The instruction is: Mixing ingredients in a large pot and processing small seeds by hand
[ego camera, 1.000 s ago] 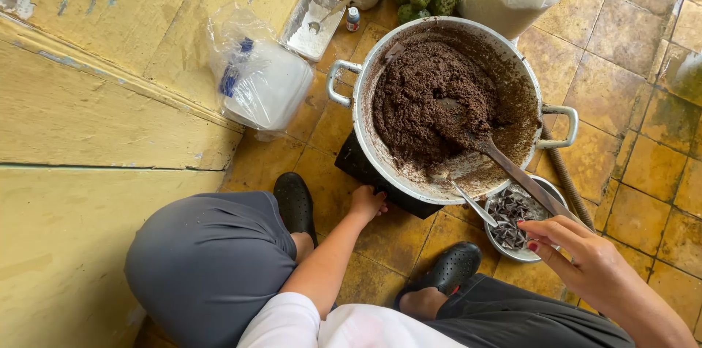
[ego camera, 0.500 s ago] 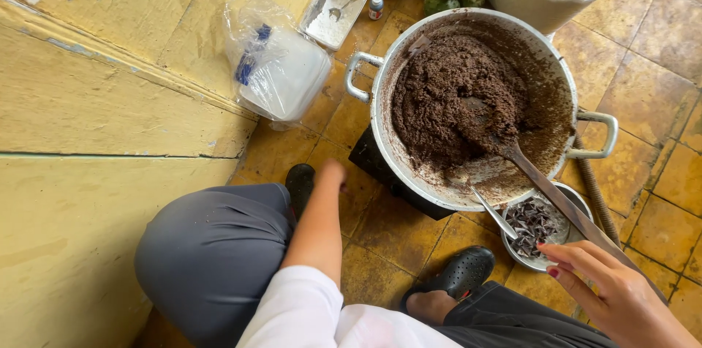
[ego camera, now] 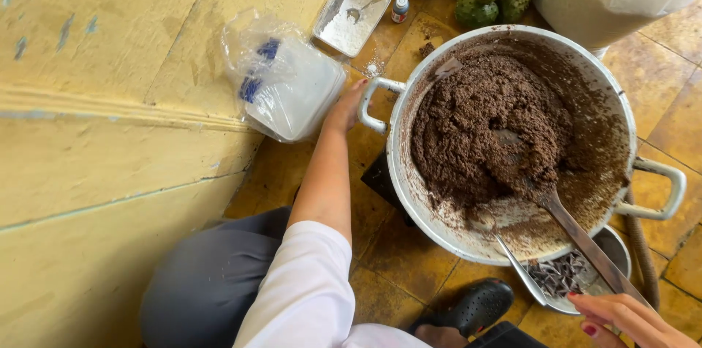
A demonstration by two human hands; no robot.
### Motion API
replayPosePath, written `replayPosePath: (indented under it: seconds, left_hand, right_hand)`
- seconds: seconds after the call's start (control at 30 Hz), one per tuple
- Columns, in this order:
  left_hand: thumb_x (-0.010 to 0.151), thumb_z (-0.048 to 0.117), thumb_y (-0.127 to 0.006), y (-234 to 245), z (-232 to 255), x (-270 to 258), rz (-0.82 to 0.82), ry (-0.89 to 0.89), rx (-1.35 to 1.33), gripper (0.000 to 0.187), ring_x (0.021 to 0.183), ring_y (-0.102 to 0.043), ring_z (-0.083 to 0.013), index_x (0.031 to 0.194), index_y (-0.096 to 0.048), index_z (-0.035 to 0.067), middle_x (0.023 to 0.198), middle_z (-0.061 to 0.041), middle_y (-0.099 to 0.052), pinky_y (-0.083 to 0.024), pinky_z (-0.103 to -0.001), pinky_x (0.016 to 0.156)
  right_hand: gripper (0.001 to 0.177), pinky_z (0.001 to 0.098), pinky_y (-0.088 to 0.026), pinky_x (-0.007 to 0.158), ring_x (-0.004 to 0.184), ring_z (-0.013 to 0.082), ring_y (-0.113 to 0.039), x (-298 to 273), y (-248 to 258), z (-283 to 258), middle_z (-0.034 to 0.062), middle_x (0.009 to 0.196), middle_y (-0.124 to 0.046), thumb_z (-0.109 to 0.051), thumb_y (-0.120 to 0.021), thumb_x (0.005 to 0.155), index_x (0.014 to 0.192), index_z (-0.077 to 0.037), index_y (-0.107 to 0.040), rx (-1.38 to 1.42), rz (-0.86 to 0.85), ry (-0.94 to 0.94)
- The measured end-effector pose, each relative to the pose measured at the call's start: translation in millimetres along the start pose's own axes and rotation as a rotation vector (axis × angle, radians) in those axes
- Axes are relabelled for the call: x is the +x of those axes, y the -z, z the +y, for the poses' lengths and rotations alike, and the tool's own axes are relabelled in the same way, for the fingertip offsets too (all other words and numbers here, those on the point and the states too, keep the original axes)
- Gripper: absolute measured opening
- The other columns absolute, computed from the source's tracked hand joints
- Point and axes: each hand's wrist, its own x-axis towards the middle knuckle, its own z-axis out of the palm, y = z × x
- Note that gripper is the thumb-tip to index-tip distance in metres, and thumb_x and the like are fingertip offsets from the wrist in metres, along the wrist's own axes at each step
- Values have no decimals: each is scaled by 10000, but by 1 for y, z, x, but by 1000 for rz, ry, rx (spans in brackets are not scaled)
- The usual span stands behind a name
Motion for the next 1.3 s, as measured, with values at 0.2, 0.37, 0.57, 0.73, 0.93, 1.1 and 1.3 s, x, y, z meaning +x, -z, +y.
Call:
replayPosePath:
  seconds: [0.2, 0.37, 0.57, 0.73, 0.93, 1.1, 1.3]
  left_hand:
    - [1049, 425, -235, -10, 24, 24, 94, -160, -249, 676, 1115, -714, -275, 1560, -277, -16, 1512, -255, -496, -554, -387, 1028]
    - [1018, 458, -434, -7, 10, 83, 14, -135, -768, 513, 1089, -643, -411, 1256, -403, 4, 1241, -279, -534, -509, -575, 1051]
    - [1044, 247, -501, -11, 10, 112, 73, -156, -1029, 306, 986, -669, -349, 880, -517, -11, 998, -238, -634, -543, -544, 1018]
    - [1007, 179, -501, 1, 11, 137, 54, -99, -1103, 248, 1026, -663, -377, 872, -542, -25, 1063, -250, -626, -534, -564, 1010]
    - [922, 149, -602, -1, 62, 48, 146, -81, -833, 172, 1451, -420, -458, 921, -616, -23, 1277, -281, -620, -327, -619, 1176]
    - [868, 265, -620, 14, 84, 30, 25, -106, -659, 280, 1456, -418, -413, 941, -716, 12, 1279, -244, -627, -260, -534, 1204]
    - [880, 170, -625, 11, 164, -94, 130, -264, -338, 143, 735, -609, -125, 852, -722, 69, 789, -56, -699, -505, -401, 1020]
  right_hand:
    - [396, 154, -726, 698, 708, -10, -870, 16, -18, 31, -155, 840, -898, -270, -791, 655, 1044, -338, -818, 41, -100, 40]
    - [430, 142, -730, 703, 691, -25, -865, 20, -31, 42, -179, 786, -895, -250, -824, 618, 1035, -352, -818, 56, -128, 48]
    - [402, 152, -722, 707, 684, -12, -868, 27, -26, 31, -158, 761, -895, -229, -818, 631, 1024, -314, -829, 95, -112, 66]
    - [394, 133, -727, 685, 678, -29, -869, 28, -18, 19, -168, 772, -905, -240, -817, 633, 1018, -322, -835, 75, -131, 26]
    - [361, 158, -720, 730, 750, -34, -872, 18, 3, -18, -190, 862, -890, -281, -796, 677, 1026, -360, -836, -8, -175, -98]
    - [346, 200, -701, 794, 816, -34, -878, 9, 23, -48, -233, 972, -873, -225, -769, 726, 1022, -390, -835, -39, -148, -167]
    - [497, 124, -713, 520, 711, 2, -838, 12, 23, -29, -141, 914, -877, -202, -693, 765, 1244, -331, -709, 181, -104, 184]
